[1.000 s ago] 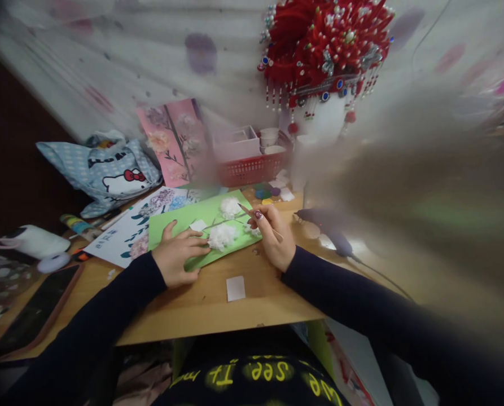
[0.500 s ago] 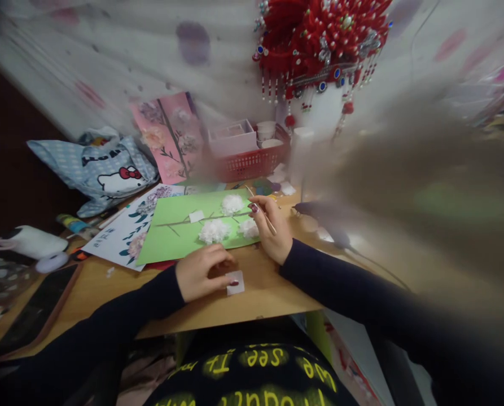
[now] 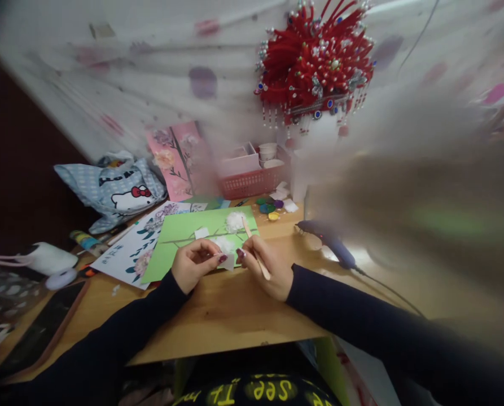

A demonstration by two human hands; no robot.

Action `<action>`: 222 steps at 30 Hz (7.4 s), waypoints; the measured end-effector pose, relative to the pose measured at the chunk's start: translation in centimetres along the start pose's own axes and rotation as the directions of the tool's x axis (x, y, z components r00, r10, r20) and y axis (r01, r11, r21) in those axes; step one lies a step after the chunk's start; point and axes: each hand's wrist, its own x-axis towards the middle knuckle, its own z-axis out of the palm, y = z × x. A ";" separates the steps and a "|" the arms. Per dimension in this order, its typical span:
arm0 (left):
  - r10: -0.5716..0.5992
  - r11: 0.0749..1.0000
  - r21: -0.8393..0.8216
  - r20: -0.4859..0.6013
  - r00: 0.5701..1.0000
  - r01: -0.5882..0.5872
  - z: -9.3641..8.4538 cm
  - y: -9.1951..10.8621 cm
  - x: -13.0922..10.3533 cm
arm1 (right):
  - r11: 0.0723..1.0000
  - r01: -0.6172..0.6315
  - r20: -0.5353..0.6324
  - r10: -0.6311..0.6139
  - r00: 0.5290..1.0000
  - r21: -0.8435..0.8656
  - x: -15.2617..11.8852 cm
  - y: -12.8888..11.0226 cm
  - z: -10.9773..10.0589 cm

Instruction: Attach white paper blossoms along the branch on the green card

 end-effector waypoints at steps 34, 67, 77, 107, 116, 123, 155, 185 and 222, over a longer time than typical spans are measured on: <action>0.163 0.971 0.113 0.340 0.926 -0.212 0.2 0.7 -1.7 | 0.973 0.204 0.271 -0.169 0.948 -0.105 -0.9 -0.8 0.4; 0.198 0.843 0.399 0.394 0.898 -0.361 -0.1 1.1 -2.2 | 0.973 0.224 0.293 -0.197 0.936 -0.060 -0.7 -0.7 0.1; 0.184 0.848 0.397 0.403 0.897 -0.352 0.0 1.0 -2.3 | 0.967 0.238 0.295 -0.200 0.934 -0.096 -0.7 -0.3 0.3; 0.085 0.920 0.341 0.305 0.949 -0.192 -0.4 1.1 -1.7 | 0.991 0.103 0.223 -0.083 0.971 -0.080 -0.3 -0.7 -0.1; 0.091 0.912 0.357 0.308 0.947 -0.204 0.5 0.9 -2.3 | 0.976 0.187 0.227 -0.157 0.961 -0.116 -0.4 -0.5 0.2; 0.042 0.955 0.272 0.273 0.961 -0.119 -0.2 0.4 -1.6 | 0.987 0.110 0.176 -0.088 0.980 -0.117 -0.3 -0.5 -0.1; -0.133 0.939 0.342 0.334 0.933 0.011 -6.5 0.7 1.6 | 0.978 0.131 0.261 -0.086 0.961 -0.160 -0.7 0.2 -0.5; -0.102 0.252 0.964 0.117 0.988 -0.088 -6.5 -0.7 2.7 | 0.921 0.226 0.274 -0.139 0.952 -0.318 0.9 1.3 1.7; -0.218 0.024 0.998 0.054 0.974 -0.050 -5.6 -1.0 2.1 | 0.987 -0.112 0.033 0.116 0.993 -0.112 1.7 1.2 1.8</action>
